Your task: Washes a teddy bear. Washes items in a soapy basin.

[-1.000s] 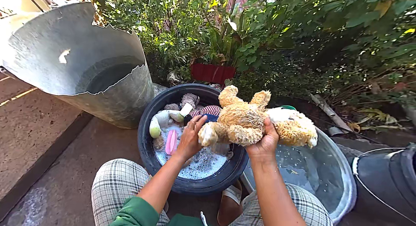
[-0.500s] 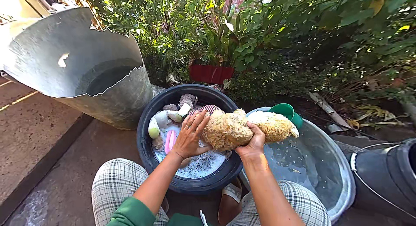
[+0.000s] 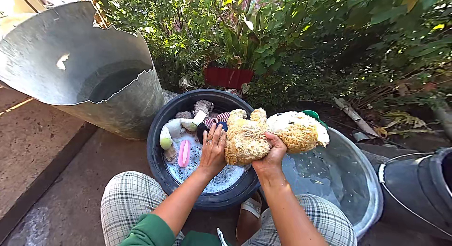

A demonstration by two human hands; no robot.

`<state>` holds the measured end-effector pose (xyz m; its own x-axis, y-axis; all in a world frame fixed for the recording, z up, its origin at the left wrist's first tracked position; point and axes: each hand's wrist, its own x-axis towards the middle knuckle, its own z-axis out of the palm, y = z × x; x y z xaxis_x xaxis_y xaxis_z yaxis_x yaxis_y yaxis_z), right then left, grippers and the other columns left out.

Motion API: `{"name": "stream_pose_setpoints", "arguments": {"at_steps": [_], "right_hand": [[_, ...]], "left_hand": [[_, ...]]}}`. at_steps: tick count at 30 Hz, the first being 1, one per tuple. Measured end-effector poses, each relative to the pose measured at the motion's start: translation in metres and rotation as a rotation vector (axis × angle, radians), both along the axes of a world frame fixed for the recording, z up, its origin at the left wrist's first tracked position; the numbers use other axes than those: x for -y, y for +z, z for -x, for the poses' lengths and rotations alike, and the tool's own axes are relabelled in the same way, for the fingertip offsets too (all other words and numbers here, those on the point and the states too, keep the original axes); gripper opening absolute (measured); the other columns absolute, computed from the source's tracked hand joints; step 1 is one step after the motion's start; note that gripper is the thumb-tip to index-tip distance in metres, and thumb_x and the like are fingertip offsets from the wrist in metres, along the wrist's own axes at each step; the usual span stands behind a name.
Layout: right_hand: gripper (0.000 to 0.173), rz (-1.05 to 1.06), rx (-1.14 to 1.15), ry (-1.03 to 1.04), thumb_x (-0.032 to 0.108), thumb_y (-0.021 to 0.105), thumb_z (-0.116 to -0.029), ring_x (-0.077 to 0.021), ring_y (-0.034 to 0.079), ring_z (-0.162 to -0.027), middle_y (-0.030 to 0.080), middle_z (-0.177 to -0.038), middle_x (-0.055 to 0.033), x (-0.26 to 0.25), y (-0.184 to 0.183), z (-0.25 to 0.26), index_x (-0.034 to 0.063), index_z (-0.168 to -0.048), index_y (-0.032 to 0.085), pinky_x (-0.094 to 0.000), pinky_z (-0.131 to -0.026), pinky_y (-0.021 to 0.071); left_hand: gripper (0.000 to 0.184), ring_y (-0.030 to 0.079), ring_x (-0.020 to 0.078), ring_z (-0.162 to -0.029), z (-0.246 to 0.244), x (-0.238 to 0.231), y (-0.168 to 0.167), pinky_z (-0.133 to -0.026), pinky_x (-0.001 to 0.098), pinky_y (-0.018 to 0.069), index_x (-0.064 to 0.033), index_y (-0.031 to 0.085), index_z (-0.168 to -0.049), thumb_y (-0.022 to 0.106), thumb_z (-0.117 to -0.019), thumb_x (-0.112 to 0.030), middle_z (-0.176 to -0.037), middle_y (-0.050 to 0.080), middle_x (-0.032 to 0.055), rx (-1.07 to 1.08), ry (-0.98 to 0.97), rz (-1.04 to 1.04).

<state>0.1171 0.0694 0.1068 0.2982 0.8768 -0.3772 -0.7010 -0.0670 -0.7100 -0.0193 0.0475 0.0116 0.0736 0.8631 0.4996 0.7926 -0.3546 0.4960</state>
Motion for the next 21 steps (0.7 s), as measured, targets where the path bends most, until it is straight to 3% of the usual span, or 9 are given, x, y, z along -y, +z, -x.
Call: {"name": "stream_pose_setpoints", "arguments": {"at_steps": [2, 4, 7, 12, 14, 17, 20, 21], "right_hand": [[0.020, -0.046, 0.000, 0.040, 0.014, 0.040, -0.1001, -0.0137, 0.070, -0.077, 0.069, -0.081, -0.0031, 0.001, -0.008, 0.001, 0.0134, -0.094, 0.059, -0.0342, -0.069, 0.0595], [0.024, -0.139, 0.016, 0.116, 0.011, 0.038, -0.0959, -0.0106, 0.070, -0.075, 0.070, -0.078, -0.0010, 0.002, -0.015, 0.000, 0.0151, -0.091, 0.061, -0.0315, -0.068, 0.0598], [0.029, -0.276, 0.038, 0.215, 0.006, 0.042, -0.0885, -0.0042, 0.070, -0.069, 0.073, -0.074, 0.0031, 0.005, -0.014, -0.002, 0.0197, -0.082, 0.067, -0.0249, -0.064, 0.0596], [0.020, -0.434, -0.044, 0.283, 0.006, 0.059, -0.0828, -0.0020, 0.069, -0.067, 0.073, -0.072, 0.0039, 0.003, -0.021, -0.008, 0.0198, -0.078, 0.073, -0.0205, -0.063, 0.0575], [0.012, -0.496, -0.116, 0.285, 0.011, 0.065, -0.0829, -0.0019, 0.069, -0.069, 0.073, -0.074, 0.0043, -0.001, -0.029, -0.011, 0.0190, -0.080, 0.074, -0.0202, -0.064, 0.0578], [0.007, -0.538, -0.192, 0.283, 0.012, 0.070, -0.0771, -0.0025, 0.070, -0.070, 0.074, -0.076, 0.0033, -0.003, -0.034, -0.013, 0.0167, -0.081, 0.074, -0.0197, -0.066, 0.0582], [0.008, -0.567, -0.213, 0.324, 0.010, 0.070, -0.0794, -0.0025, 0.071, -0.070, 0.075, -0.075, 0.0031, -0.002, -0.037, -0.015, 0.0170, -0.080, 0.075, -0.0199, -0.067, 0.0590], [0.007, -0.627, -0.211, 0.376, 0.016, 0.072, -0.0833, -0.0029, 0.072, -0.077, 0.076, -0.081, 0.0036, -0.003, -0.048, -0.019, 0.0170, -0.087, 0.078, -0.0215, -0.072, 0.0600]], "left_hand": [[0.052, 0.056, 0.0409, -0.134, 0.000, 0.000, 0.000, -0.109, 0.0538, 0.0485, 0.0070, 0.069, -0.120, 0.083, -0.0762, -0.017, -0.138, 0.062, 0.0238, 0.102, -0.029, 0.187], [0.050, 0.065, 0.0403, -0.120, 0.000, 0.001, 0.005, -0.103, 0.0537, 0.0513, 0.0087, 0.070, -0.117, 0.080, -0.0798, -0.023, -0.124, 0.069, 0.0250, 0.207, -0.059, 0.404], [0.046, 0.071, 0.0310, -0.109, -0.003, 0.010, 0.009, -0.101, 0.0480, 0.0527, 0.0094, 0.069, -0.115, 0.075, -0.0819, -0.023, -0.110, 0.073, 0.0226, 0.460, -0.086, 0.525], [0.047, 0.066, 0.0035, -0.100, -0.008, 0.027, 0.025, -0.095, 0.0204, 0.0517, 0.0176, 0.060, -0.116, 0.076, -0.0771, -0.005, -0.105, 0.071, 0.0144, 0.929, -0.155, 0.515], [0.044, 0.066, -0.0003, -0.093, -0.009, 0.031, 0.030, -0.089, 0.0189, 0.0545, 0.0132, 0.057, -0.115, 0.074, -0.0771, -0.001, -0.100, 0.070, 0.0058, 1.116, -0.219, 0.572], [0.024, 0.062, 0.0011, -0.066, -0.015, 0.035, 0.030, -0.063, 0.0214, 0.0542, -0.0049, 0.056, -0.105, 0.064, -0.0820, -0.004, -0.078, 0.065, -0.0063, 1.369, -0.250, 0.762], [0.013, 0.064, 0.0019, -0.069, -0.019, 0.047, 0.036, -0.065, 0.0219, 0.0549, -0.0128, 0.054, -0.105, 0.051, -0.0933, -0.007, -0.078, 0.067, -0.0078, 1.555, -0.306, 0.964], [0.013, 0.066, 0.0020, -0.072, -0.018, 0.050, 0.037, -0.068, 0.0222, 0.0563, -0.0138, 0.055, -0.105, 0.051, -0.0937, -0.008, -0.080, 0.069, -0.0076, 1.592, -0.341, 1.002]]}}
